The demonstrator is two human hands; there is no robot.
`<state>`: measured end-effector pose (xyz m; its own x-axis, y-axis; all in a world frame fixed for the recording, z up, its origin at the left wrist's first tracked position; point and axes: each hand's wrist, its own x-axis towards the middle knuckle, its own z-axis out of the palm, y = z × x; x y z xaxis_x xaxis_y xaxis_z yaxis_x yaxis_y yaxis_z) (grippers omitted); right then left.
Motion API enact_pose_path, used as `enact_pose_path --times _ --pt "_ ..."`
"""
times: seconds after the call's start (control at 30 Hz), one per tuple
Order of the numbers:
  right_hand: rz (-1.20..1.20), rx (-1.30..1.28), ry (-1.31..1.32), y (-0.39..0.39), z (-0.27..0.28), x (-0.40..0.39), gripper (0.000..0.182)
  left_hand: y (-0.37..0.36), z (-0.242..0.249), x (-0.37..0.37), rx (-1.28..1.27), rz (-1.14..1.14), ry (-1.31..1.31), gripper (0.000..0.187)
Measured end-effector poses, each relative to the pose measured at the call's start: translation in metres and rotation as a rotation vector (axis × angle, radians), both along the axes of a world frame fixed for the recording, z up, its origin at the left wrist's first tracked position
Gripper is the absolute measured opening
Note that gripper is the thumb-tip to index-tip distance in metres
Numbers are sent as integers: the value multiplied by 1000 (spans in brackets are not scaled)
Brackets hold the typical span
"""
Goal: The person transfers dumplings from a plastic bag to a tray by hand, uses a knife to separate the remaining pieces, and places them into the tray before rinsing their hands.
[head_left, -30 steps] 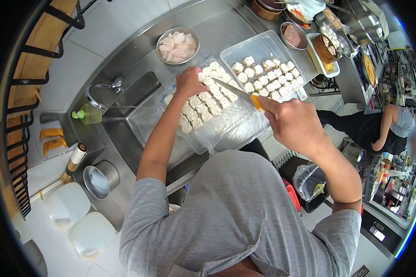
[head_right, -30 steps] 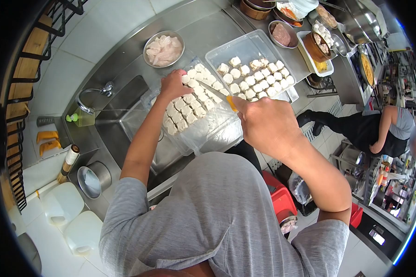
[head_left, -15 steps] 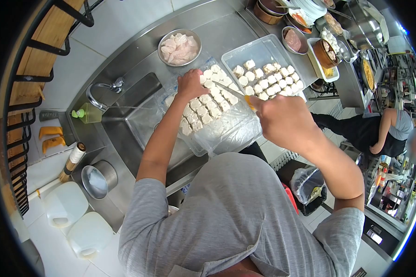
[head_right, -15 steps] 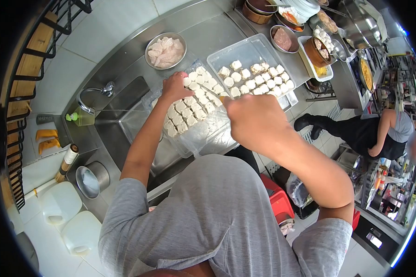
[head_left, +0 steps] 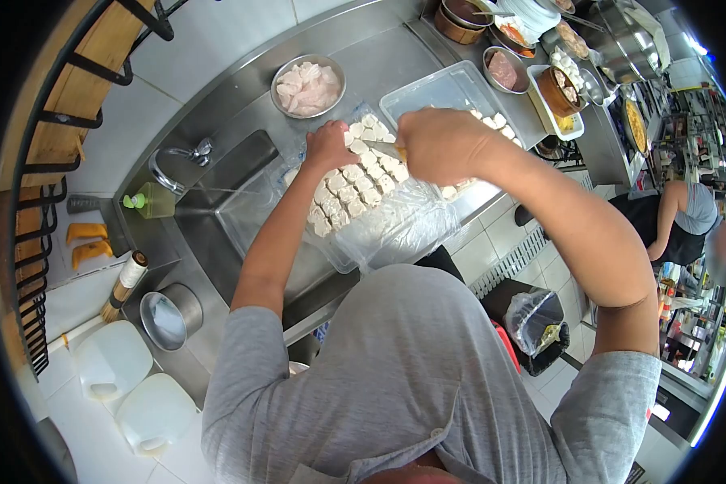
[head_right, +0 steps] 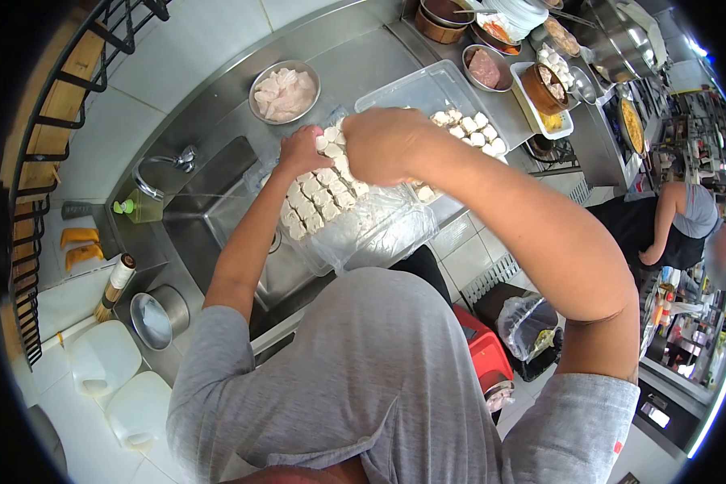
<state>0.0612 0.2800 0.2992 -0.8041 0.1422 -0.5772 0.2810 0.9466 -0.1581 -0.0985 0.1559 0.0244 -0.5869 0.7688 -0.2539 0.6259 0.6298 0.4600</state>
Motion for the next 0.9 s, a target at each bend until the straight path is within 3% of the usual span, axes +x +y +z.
enact_pose_path --times 0.2,0.3,0.4,0.67,0.9 --pt "-467 -359 -117 65 -7 17 36 -4 -8 -2 17 20 -17 75" --pt "-417 -192 60 35 14 48 29 -11 -3 -3 34 32 -11 75" --pt "-151 -69 312 26 1 89 34 -15 -7 -3 78 25 -11 73" --pt "-240 -1 371 18 16 135 34 10 -10 -17 149 57 -41 59" --pt "-241 101 351 15 30 166 34 27 26 13 137 -28 126 67"
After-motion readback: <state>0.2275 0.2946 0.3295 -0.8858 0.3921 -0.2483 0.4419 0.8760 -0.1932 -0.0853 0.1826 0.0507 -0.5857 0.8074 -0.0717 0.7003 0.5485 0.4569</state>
